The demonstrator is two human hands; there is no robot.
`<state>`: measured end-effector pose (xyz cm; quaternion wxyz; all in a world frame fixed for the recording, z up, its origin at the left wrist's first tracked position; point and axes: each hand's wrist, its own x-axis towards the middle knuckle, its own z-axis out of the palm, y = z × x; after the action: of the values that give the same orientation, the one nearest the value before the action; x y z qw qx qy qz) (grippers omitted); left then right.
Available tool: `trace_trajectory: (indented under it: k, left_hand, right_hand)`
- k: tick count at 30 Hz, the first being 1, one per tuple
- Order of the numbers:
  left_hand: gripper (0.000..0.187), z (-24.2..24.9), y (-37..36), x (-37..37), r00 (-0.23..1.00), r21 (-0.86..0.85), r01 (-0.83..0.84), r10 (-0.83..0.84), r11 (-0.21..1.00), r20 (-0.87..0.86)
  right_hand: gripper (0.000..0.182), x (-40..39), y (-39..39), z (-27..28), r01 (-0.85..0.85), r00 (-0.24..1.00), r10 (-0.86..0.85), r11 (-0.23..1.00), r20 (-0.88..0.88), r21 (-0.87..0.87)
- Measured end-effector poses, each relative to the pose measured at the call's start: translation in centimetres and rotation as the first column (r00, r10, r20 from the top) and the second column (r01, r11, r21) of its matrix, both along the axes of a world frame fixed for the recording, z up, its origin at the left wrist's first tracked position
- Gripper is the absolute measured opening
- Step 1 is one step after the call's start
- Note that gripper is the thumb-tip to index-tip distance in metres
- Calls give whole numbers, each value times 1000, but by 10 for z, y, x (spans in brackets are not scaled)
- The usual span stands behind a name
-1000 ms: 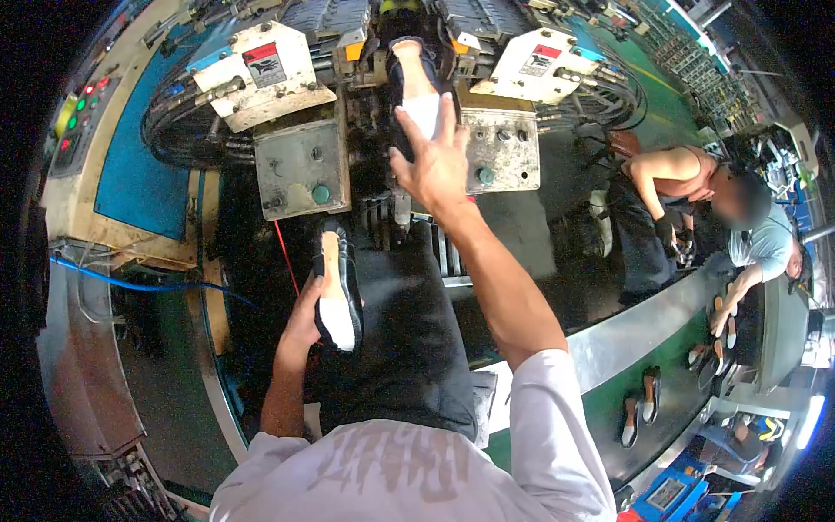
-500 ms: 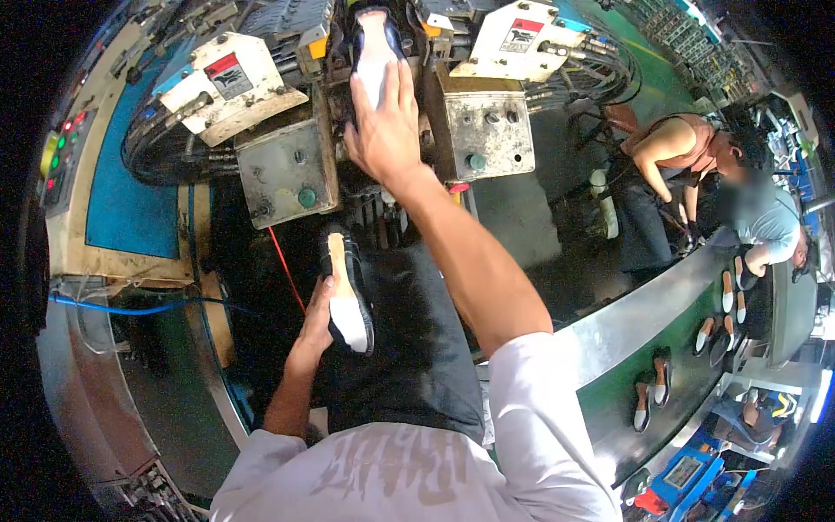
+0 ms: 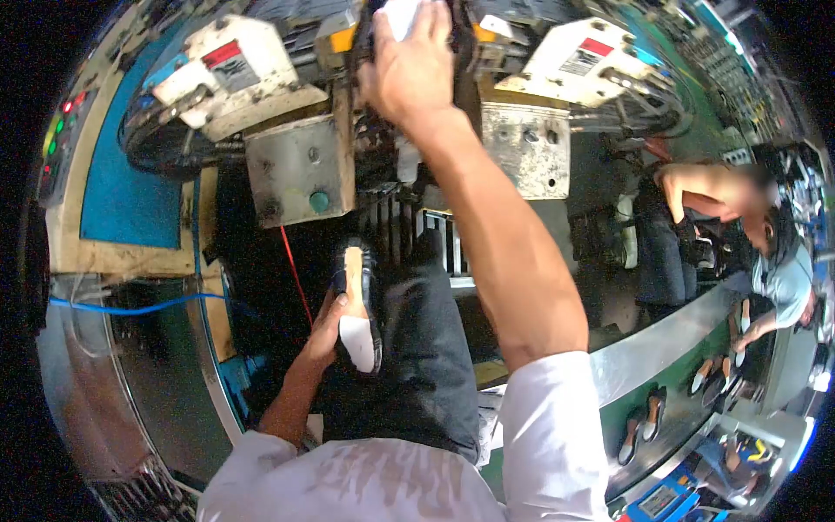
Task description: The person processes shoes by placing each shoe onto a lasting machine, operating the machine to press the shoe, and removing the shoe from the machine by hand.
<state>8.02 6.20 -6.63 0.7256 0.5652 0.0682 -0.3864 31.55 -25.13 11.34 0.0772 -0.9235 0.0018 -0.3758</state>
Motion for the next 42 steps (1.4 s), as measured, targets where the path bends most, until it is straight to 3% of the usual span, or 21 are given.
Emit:
trace_trajectory:
  k: [4,5,6,8,9,12,13,14,16,18,20,21,24,25,26,27,28,31,32,36,42]
  left_hand:
    - [85,-32,15,-6,998,-2,44,-44,999,-54]
    - [89,13,6,0,999,39,38,-37,999,-12]
    - [89,-19,5,-6,998,-24,-12,13,1000,54]
    - [88,16,11,-2,994,-46,33,-28,998,108]
    - [85,6,14,-7,993,-46,-20,25,999,119]
    - [82,6,36,-20,978,8,-146,143,989,155]
    - [81,9,53,-28,968,-93,-200,212,975,137]
    - [81,13,78,-39,955,-193,-248,274,949,117]
    - [78,26,136,-65,910,-56,-404,407,913,73]
    - [84,29,204,-94,862,188,-493,506,849,-23]
    - [86,60,259,-137,604,204,-778,797,594,-17]
    - [86,41,306,-167,588,135,-806,807,577,61]
    - [104,89,373,-236,386,553,-792,914,258,125]
    - [120,93,392,-261,310,606,-785,928,126,207]
    - [123,48,447,-302,321,601,-796,897,80,305]
    - [120,68,444,-318,242,632,-775,921,-6,306]
    - [111,44,479,-354,248,669,-742,903,-55,350]
    - [77,11,507,-438,258,541,-839,838,-53,481]
    - [62,-69,562,-504,321,417,-909,671,19,669]
    - [61,-58,547,-504,480,757,-654,768,-9,424]
    - [58,-42,561,-455,743,995,-99,663,-19,87]
  right_hand:
    - [79,-7,-21,30,-11,998,-1,976,-56,-218]
    - [79,-8,-25,37,-35,998,21,973,-62,-230]
    - [80,3,-36,36,-35,999,24,956,-41,-292]
    - [85,1,-27,43,-173,984,177,963,1,-205]
    - [88,0,-23,46,-245,967,252,955,24,-168]
    - [83,-1,-52,19,-168,981,188,947,46,-275]
    - [79,-12,-52,5,-139,979,178,939,98,-314]
    - [73,-35,-39,-6,-182,973,209,957,98,-226]
    - [63,-84,-9,-33,-314,948,309,947,75,65]
    - [54,-135,-9,-93,-226,957,218,974,-190,-24]
    - [49,-176,-24,-187,-349,874,384,922,-297,165]
    - [47,-202,-11,-211,-261,831,393,900,-393,350]
    - [46,-261,12,-279,-89,695,485,790,-530,606]
    - [46,-269,23,-276,-93,687,494,788,-533,609]
    - [43,-276,34,-271,-258,713,461,873,-528,414]
    - [40,-280,40,-267,-392,745,428,902,-512,182]
    - [40,-278,40,-264,-382,752,417,907,-511,178]
    - [37,-268,23,-260,-223,642,472,869,-604,442]
    - [34,-268,24,-257,-206,637,458,876,-620,436]
    - [31,-283,41,-256,-195,720,365,923,-590,333]
    - [33,-289,76,-257,-55,823,162,977,-545,207]
